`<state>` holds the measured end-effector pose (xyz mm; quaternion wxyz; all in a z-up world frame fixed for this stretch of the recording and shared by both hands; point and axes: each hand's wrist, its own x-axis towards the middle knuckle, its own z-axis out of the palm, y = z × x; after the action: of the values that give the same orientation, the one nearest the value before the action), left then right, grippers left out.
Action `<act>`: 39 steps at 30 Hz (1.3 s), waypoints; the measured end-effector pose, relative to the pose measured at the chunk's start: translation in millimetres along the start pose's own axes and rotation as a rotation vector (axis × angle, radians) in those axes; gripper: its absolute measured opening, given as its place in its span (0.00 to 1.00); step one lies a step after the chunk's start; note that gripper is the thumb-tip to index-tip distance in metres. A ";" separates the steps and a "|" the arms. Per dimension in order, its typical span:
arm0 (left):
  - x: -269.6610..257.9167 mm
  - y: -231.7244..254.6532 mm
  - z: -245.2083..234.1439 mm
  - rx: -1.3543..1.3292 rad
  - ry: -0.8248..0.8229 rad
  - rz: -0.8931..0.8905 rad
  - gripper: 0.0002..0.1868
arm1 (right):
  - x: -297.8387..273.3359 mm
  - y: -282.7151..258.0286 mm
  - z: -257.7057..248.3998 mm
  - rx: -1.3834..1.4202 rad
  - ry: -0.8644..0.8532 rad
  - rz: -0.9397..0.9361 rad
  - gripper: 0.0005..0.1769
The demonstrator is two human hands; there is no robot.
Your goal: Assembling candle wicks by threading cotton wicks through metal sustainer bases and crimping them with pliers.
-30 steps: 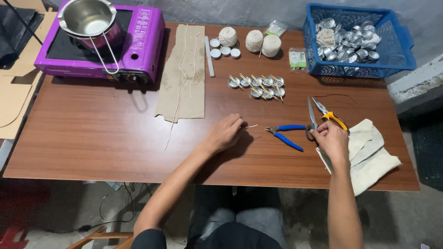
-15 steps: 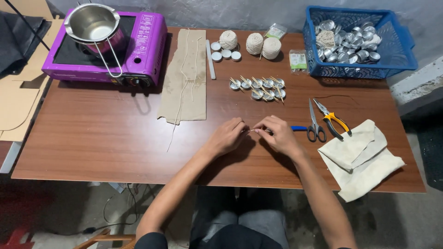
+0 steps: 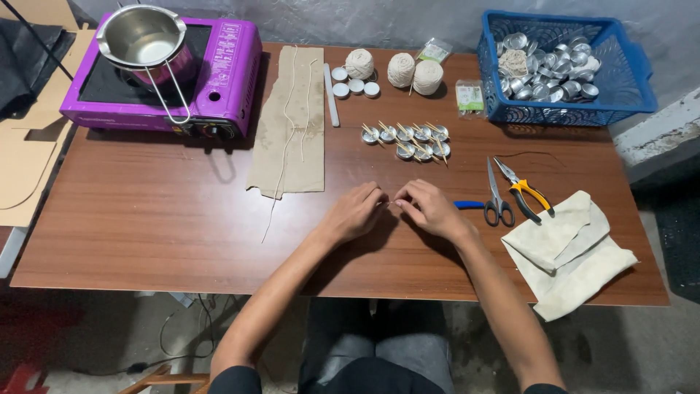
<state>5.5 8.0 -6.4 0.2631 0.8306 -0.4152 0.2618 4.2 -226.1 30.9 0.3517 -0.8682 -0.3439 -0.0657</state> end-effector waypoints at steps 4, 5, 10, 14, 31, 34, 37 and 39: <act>4.9 -1.3 -2.8 0.015 0.002 0.012 0.08 | 2.7 -12.0 -4.3 -0.022 0.017 0.023 0.08; 6.4 -2.2 -3.1 0.024 0.000 0.021 0.08 | 6.7 -17.3 -7.4 0.046 0.022 0.010 0.13; 7.4 -9.9 0.2 0.050 -0.005 -0.005 0.08 | 11.3 -4.6 -1.3 0.192 0.039 -0.011 0.07; 14.7 -10.9 -5.5 0.012 -0.005 -0.003 0.07 | 18.0 3.2 -4.9 0.154 0.056 -0.066 0.04; 30.1 -17.2 13.7 -0.129 -0.024 -0.168 0.15 | 18.2 32.2 6.3 0.048 0.175 0.109 0.04; 33.8 -12.0 3.8 -0.103 0.011 -0.175 0.05 | 19.1 22.9 4.3 0.036 0.180 0.096 0.04; 34.3 -14.7 2.8 -0.115 0.009 -0.194 0.04 | 19.7 22.6 4.4 0.009 0.166 0.095 0.04; 31.1 -19.8 7.3 -0.179 -0.015 -0.264 0.02 | 20.3 21.7 2.9 0.000 0.173 0.085 0.04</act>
<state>39.6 -3.8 4.4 0.3651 0.8530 -0.3262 0.1809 33.1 -224.2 23.7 0.3827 -0.8730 -0.2750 -0.1253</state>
